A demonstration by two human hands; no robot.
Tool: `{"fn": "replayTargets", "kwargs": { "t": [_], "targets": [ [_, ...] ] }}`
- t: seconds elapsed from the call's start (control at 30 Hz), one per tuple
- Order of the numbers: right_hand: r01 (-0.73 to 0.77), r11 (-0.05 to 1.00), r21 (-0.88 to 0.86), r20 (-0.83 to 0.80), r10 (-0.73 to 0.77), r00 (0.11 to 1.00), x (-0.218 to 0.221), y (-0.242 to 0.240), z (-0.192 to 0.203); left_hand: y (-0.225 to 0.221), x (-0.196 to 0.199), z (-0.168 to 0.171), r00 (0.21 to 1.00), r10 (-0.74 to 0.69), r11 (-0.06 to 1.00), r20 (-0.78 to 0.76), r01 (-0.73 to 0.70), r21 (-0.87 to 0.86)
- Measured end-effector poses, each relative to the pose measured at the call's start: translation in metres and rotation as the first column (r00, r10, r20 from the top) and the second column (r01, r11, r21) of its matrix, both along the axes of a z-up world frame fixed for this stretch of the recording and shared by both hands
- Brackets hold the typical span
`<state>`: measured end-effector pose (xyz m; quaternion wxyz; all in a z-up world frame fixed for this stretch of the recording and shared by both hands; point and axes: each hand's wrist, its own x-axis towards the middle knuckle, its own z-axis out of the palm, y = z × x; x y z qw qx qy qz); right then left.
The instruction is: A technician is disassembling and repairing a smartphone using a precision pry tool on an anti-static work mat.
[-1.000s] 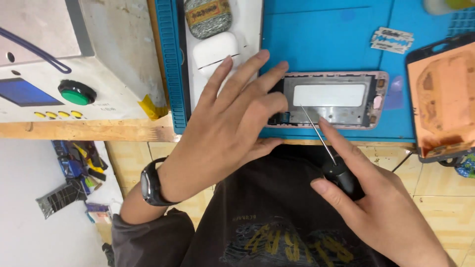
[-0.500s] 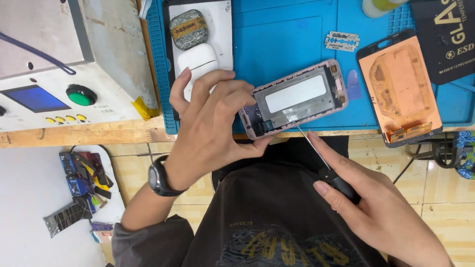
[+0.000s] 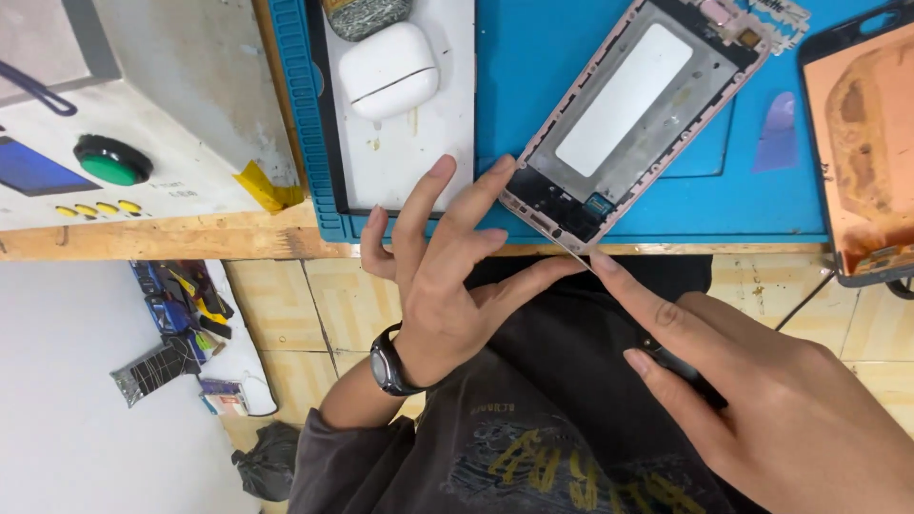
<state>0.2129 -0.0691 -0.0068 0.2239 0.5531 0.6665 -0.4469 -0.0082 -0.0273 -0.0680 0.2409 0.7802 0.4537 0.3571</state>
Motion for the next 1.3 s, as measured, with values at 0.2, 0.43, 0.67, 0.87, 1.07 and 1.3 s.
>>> {"fn": "replayTargets", "kwargs": {
  "t": [0.2,0.43,0.67,0.87,1.07,1.3],
  "targets": [
    [-0.047,0.988,0.144,-0.048,0.054,0.997,-0.003,0.005,-0.008,0.008,-0.008,-0.005,0.987,0.061,0.996,-0.146,-0.050,0.073],
    [-0.078,0.974,0.213,-0.068,0.094,0.993,-0.006,0.007,-0.016,0.011,-0.012,-0.010,0.979,0.059,0.996,-0.193,-0.044,0.078],
    [-0.193,0.922,0.335,-0.004,0.206,0.979,-0.013,0.010,-0.015,0.011,-0.010,-0.009,0.981,0.067,0.998,-0.180,-0.064,0.022],
    [-0.185,0.924,0.335,0.012,0.192,0.981,-0.025,0.021,-0.007,0.014,-0.009,-0.008,0.982,0.077,0.996,-0.170,-0.070,0.046],
    [-0.207,0.921,0.330,0.006,0.218,0.976,-0.028,0.024,-0.009,0.015,-0.011,-0.009,0.987,0.067,0.997,-0.149,-0.061,0.045],
    [-0.117,0.961,0.251,-0.023,0.127,0.992,-0.032,0.027,-0.005,0.016,-0.010,-0.009,0.990,0.069,0.997,-0.122,-0.063,0.054]
  ]
}}
